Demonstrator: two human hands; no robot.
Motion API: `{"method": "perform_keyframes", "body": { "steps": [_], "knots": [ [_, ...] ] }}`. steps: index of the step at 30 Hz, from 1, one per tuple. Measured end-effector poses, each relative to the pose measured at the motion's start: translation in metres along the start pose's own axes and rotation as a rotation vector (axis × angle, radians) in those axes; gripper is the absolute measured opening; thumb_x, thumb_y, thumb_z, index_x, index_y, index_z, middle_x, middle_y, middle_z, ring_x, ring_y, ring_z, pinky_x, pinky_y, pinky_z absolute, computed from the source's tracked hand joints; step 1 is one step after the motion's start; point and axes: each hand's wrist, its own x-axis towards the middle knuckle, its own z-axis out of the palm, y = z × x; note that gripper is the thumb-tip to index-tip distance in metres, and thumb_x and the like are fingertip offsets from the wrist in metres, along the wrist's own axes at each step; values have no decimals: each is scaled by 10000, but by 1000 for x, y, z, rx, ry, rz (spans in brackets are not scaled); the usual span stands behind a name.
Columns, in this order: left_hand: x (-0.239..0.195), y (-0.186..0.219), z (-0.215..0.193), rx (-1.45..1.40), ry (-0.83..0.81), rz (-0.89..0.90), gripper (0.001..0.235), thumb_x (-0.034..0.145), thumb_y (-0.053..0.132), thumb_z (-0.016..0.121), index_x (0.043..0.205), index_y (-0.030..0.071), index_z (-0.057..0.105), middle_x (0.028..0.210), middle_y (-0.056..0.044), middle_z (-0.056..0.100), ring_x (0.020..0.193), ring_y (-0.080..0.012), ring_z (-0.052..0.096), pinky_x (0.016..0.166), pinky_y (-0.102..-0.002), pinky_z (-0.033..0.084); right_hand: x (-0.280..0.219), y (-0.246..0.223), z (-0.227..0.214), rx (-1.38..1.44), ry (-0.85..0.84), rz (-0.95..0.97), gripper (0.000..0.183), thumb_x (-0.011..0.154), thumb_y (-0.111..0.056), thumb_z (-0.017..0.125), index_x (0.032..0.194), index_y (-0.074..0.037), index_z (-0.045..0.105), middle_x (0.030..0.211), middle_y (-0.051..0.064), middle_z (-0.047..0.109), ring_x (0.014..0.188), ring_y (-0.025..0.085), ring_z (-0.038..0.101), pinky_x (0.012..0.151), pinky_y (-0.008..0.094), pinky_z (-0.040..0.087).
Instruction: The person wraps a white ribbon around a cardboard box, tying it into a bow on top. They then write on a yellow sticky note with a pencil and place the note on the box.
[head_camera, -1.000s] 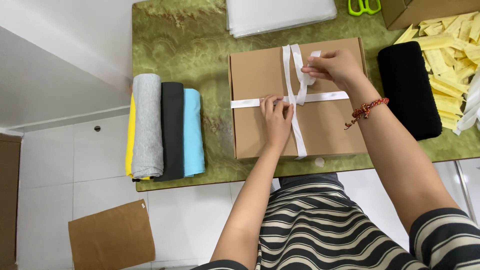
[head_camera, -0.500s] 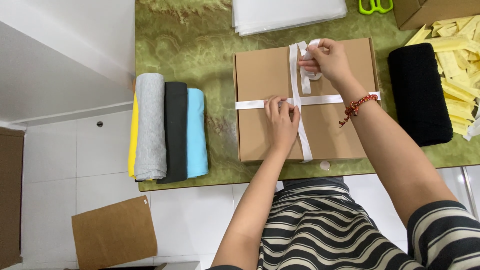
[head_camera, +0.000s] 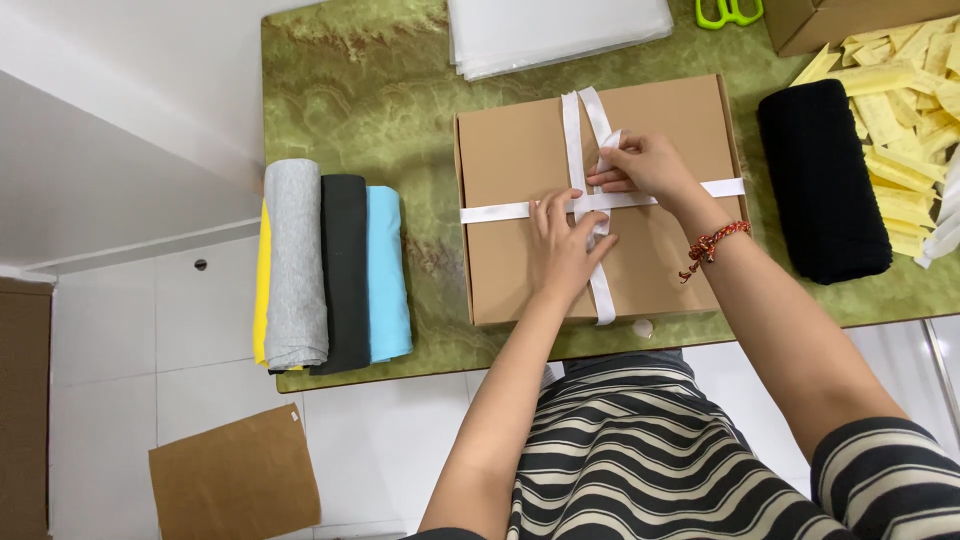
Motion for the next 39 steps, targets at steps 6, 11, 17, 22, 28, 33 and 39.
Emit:
{"method": "perform_keyframes", "body": {
  "steps": [6, 11, 17, 22, 28, 33, 39],
  "knots": [
    [-2, -16, 17, -23, 99, -13, 149, 887, 284, 849, 909, 210, 721, 1333, 13, 527, 1394, -328, 423, 1262, -619, 282, -21, 52, -24, -635, 404, -377, 403, 876, -149, 804, 1251, -142, 655, 1052, 40, 658, 954, 286, 673, 797, 454, 569],
    [1, -16, 12, -80, 175, -12, 155, 904, 290, 848, 896, 204, 719, 1292, 23, 548, 1353, -308, 459, 1244, -574, 319, -100, 40, 10, -690, 326, -508, 535, 802, -12, 824, 1274, -104, 587, 1197, 145, 511, 1153, 422, 615, 947, 516, 552],
    [-17, -4, -2, -177, 118, 14, 151, 941, 326, 817, 1025, 225, 743, 1296, 39, 581, 1307, -279, 525, 1173, -507, 413, -112, 69, 20, -848, 348, -689, 306, 888, -87, 839, 1167, -210, 812, 1311, 55, 574, 1145, 307, 609, 915, 409, 560],
    [-49, -5, -20, -63, 43, 157, 416, 1014, 371, 730, 1384, 193, 660, 1371, -2, 656, 1301, -231, 629, 1159, -447, 455, -117, 77, 21, -715, 332, -822, 112, 981, -100, 806, 1080, -148, 827, 1232, 34, 784, 1301, 300, 647, 1099, 444, 483],
    [-81, 2, -44, 142, -149, 262, 538, 1013, 357, 708, 1466, 81, 621, 1563, -109, 593, 1524, -258, 481, 1277, -509, 362, -161, 55, 47, -202, 365, -444, 84, 1103, -225, 729, 1156, -199, 790, 936, 51, 804, 905, 183, 786, 799, 341, 639],
    [-83, -9, -27, 275, -202, 216, 607, 1082, 438, 566, 1598, 126, 496, 1692, -34, 460, 1600, -188, 362, 1342, -470, 245, -198, 39, 48, 3, 276, -296, 134, 1112, -198, 693, 1203, -157, 783, 832, -22, 753, 786, 31, 598, 804, 241, 576],
    [-85, -17, -5, 416, -40, 272, 579, 1062, 416, 582, 1573, 151, 527, 1672, -23, 482, 1575, -171, 396, 1325, -446, 280, -223, 31, 50, 3, 279, -190, 138, 1086, -229, 724, 1157, -135, 795, 855, 17, 778, 812, 30, 626, 795, 225, 569]
  ]
}}
